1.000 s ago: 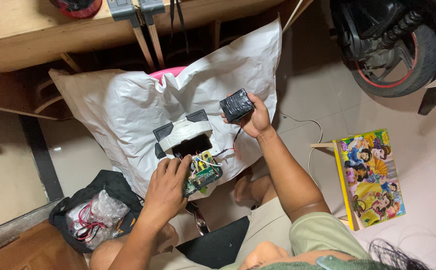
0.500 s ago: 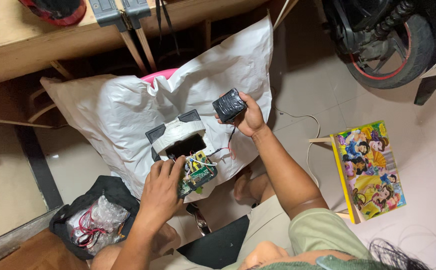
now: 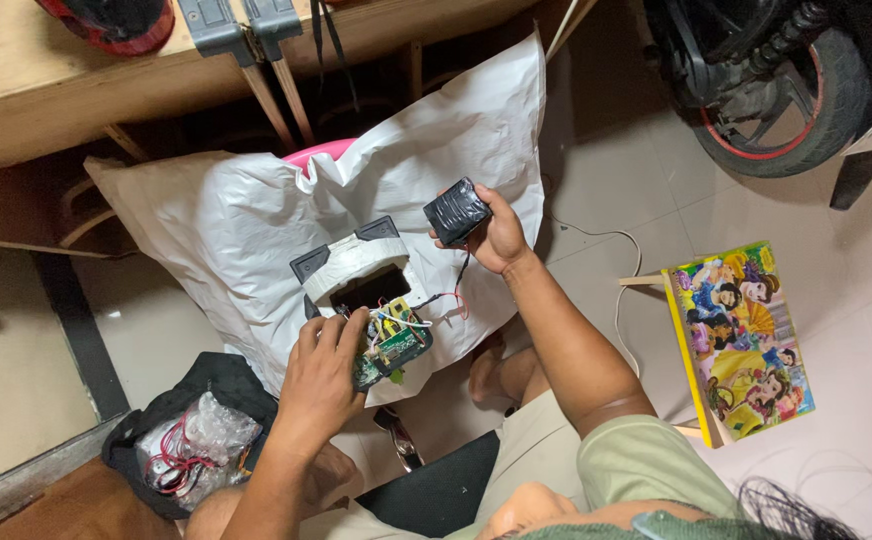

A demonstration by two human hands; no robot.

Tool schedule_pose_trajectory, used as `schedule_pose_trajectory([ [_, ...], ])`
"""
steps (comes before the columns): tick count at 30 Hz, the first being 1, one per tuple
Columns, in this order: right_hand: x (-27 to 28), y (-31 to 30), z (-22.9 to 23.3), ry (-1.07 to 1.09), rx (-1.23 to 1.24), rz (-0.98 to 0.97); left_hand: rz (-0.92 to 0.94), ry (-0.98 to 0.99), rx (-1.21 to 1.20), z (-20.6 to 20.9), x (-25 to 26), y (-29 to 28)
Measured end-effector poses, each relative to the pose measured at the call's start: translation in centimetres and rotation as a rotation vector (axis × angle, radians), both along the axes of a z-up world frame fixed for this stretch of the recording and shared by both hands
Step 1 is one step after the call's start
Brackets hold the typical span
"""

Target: The person sits on the floor and works on a small electronic device with an exposed circuit board. They repeatedly connect and disconnect a purple battery pack, inspect the internal wiring, and adjust components within the device's casing.

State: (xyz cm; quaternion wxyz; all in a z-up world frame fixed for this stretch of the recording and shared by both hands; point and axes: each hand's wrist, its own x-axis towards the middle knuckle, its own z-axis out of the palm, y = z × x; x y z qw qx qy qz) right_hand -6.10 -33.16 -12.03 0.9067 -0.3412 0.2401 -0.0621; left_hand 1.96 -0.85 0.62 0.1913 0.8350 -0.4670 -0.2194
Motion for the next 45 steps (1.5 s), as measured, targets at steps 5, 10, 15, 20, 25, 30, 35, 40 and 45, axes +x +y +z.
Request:
schedule_pose_trajectory([
  [5,0.0,0.1,0.2,-0.008,0.004,0.008,0.003,-0.008,-0.023,0.0,0.1,-0.1],
  [10,0.0,0.1,0.2,-0.009,0.004,-0.001,0.007,-0.013,-0.023,-0.1,0.2,-0.1],
  [15,0.0,0.1,0.3,-0.011,0.008,-0.002,0.013,-0.030,-0.014,-0.3,0.3,-0.2],
  [20,0.0,0.1,0.5,0.003,-0.012,-0.007,0.015,-0.027,-0.017,-0.4,0.3,-0.1],
  [25,0.0,0.1,0.5,0.004,-0.011,-0.005,0.017,-0.032,-0.028,-0.4,0.4,-0.1],
  [30,-0.2,-0.1,0.1,-0.080,0.019,-0.033,0.014,-0.011,-0.033,-0.3,0.4,-0.1],
  [35,-0.2,-0.3,-0.7,-0.104,0.000,-0.098,0.019,-0.025,-0.050,-0.3,0.5,-0.1],
  [40,-0.5,-0.3,-1.3,-0.141,-0.076,-0.076,0.017,-0.030,-0.080,-0.5,0.6,-0.1],
  [45,-0.4,-0.3,-1.1,-0.085,-0.030,-0.086,0.018,-0.037,-0.093,-0.6,0.7,-0.1],
])
